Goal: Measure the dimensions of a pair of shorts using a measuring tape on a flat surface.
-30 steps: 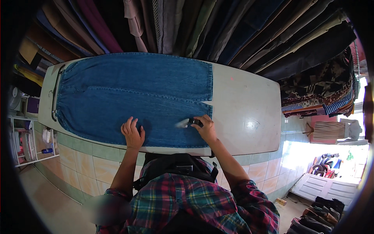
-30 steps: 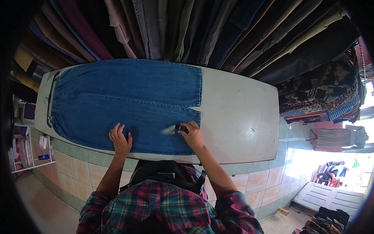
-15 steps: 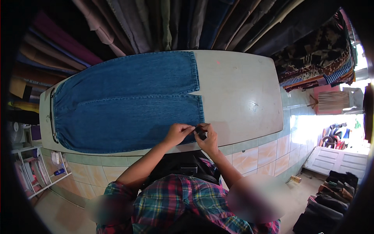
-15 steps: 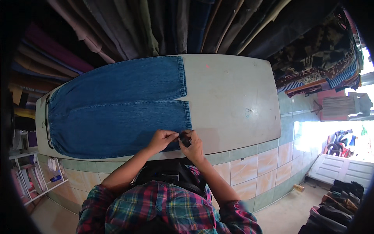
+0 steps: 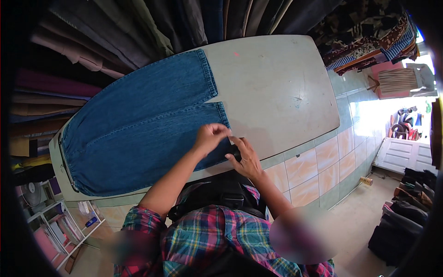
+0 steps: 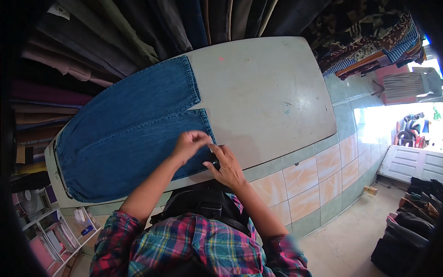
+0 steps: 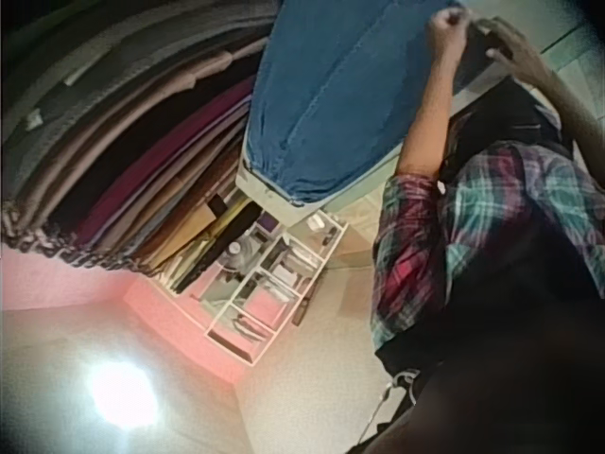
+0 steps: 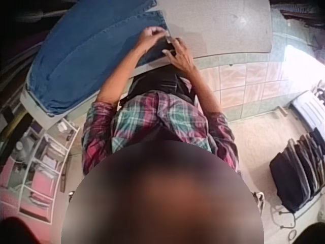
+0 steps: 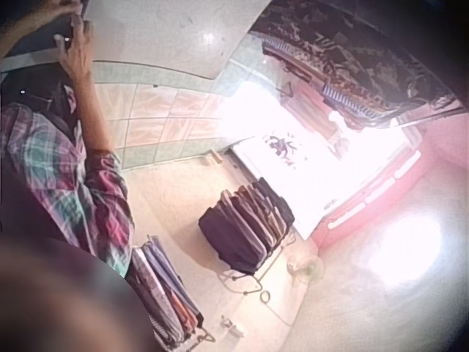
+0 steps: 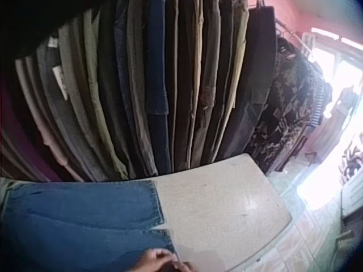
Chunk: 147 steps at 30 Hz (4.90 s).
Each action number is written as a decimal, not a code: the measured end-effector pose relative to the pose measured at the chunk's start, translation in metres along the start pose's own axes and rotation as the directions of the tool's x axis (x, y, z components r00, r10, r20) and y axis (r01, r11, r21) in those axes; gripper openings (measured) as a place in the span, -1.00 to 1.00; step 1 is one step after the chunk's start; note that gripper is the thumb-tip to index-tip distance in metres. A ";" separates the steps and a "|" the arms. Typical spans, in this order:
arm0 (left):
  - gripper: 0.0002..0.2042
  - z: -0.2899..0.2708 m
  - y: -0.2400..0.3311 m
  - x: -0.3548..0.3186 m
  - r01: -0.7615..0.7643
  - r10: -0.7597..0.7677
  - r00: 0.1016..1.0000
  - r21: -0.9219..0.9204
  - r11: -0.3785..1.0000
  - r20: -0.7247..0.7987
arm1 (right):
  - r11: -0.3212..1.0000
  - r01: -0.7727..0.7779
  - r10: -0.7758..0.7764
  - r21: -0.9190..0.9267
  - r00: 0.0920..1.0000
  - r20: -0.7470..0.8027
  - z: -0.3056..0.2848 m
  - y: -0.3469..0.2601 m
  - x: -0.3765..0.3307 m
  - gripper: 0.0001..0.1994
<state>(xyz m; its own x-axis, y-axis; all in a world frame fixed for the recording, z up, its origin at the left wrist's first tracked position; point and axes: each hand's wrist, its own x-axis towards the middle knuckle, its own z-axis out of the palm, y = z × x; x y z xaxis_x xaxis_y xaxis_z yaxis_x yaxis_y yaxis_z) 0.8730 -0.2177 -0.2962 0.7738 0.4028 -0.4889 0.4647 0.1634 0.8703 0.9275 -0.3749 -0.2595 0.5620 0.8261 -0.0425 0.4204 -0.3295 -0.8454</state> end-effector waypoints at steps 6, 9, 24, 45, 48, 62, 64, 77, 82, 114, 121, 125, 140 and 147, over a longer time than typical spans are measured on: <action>-0.81 -0.023 0.010 0.051 -0.109 0.580 0.741 0.792 0.601 -0.338 | 0.993 0.108 -0.112 -0.044 0.990 -0.083 0.014 0.013 -0.022 -0.56; -0.81 -0.022 0.003 0.062 -0.109 0.557 0.762 0.782 0.614 -0.331 | 0.997 0.062 -0.067 -0.055 0.994 -0.090 0.020 0.013 -0.027 -0.55; -0.84 -0.016 -0.013 0.075 -0.113 0.603 0.691 0.764 0.635 -0.399 | 0.994 0.043 -0.046 -0.105 0.999 -0.028 0.020 0.034 -0.069 -0.54; -0.81 -0.016 -0.014 0.074 -0.096 0.594 0.705 0.778 0.622 -0.388 | 0.992 0.034 -0.038 -0.120 0.999 -0.028 0.024 0.032 -0.068 -0.59; -0.81 -0.017 -0.015 0.075 -0.095 0.595 0.704 0.779 0.620 -0.388 | 0.990 0.044 -0.049 -0.131 0.998 -0.033 0.024 0.032 -0.067 -0.59; -0.81 -0.016 -0.014 0.075 -0.093 0.584 0.711 0.770 0.631 -0.392 | 0.989 0.044 -0.048 -0.138 0.998 -0.027 0.026 0.033 -0.067 -0.59; -0.80 -0.015 -0.014 0.075 -0.091 0.579 0.714 0.768 0.634 -0.394 | 0.990 0.045 -0.050 -0.136 0.998 -0.028 0.026 0.034 -0.068 -0.59; -0.81 -0.019 -0.017 0.074 -0.193 0.649 0.670 0.759 0.622 -0.361 | 0.992 -0.046 0.045 -0.115 0.999 -0.011 0.024 0.030 -0.068 -0.57; -0.74 -0.022 -0.016 0.071 -0.244 0.646 0.687 0.731 0.637 -0.333 | 0.990 -0.126 0.127 -0.065 0.992 0.005 0.023 0.029 -0.067 -0.55; -0.83 -0.169 -0.144 -0.199 0.149 0.493 0.169 0.517 0.843 -0.853 | 0.770 0.204 -0.573 -0.604 0.636 -0.517 -0.196 0.003 0.149 -0.70; -0.83 -0.206 -0.152 -0.219 0.085 0.464 0.264 0.500 0.862 -0.845 | 0.762 -0.025 -0.115 -0.647 0.978 -0.173 -0.054 0.101 0.091 -0.54; -0.82 -0.249 -0.162 -0.234 0.097 0.511 0.233 0.543 0.834 -0.827 | 0.608 -0.158 -0.042 -0.778 0.972 -0.230 -0.034 0.103 0.081 -0.52; -0.78 -0.544 -0.239 -0.340 0.439 0.380 -0.308 0.224 0.870 -0.872 | 0.728 0.036 -0.191 -0.685 0.970 -0.152 0.174 -0.038 0.113 -0.05; -0.61 -0.635 -0.267 -0.330 0.525 0.136 -0.174 0.024 0.851 -0.975 | 0.676 -0.139 -0.069 -0.723 0.966 -0.250 0.210 -0.059 0.131 -0.17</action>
<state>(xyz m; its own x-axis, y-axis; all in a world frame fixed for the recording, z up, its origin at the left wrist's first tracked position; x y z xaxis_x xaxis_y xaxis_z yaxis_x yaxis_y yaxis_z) 0.2200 0.1773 -0.3286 -0.4917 0.8303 0.2625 0.8122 0.3286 0.4820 0.8266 -0.1512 -0.3275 0.6918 0.7063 0.1501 0.7216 -0.6684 -0.1805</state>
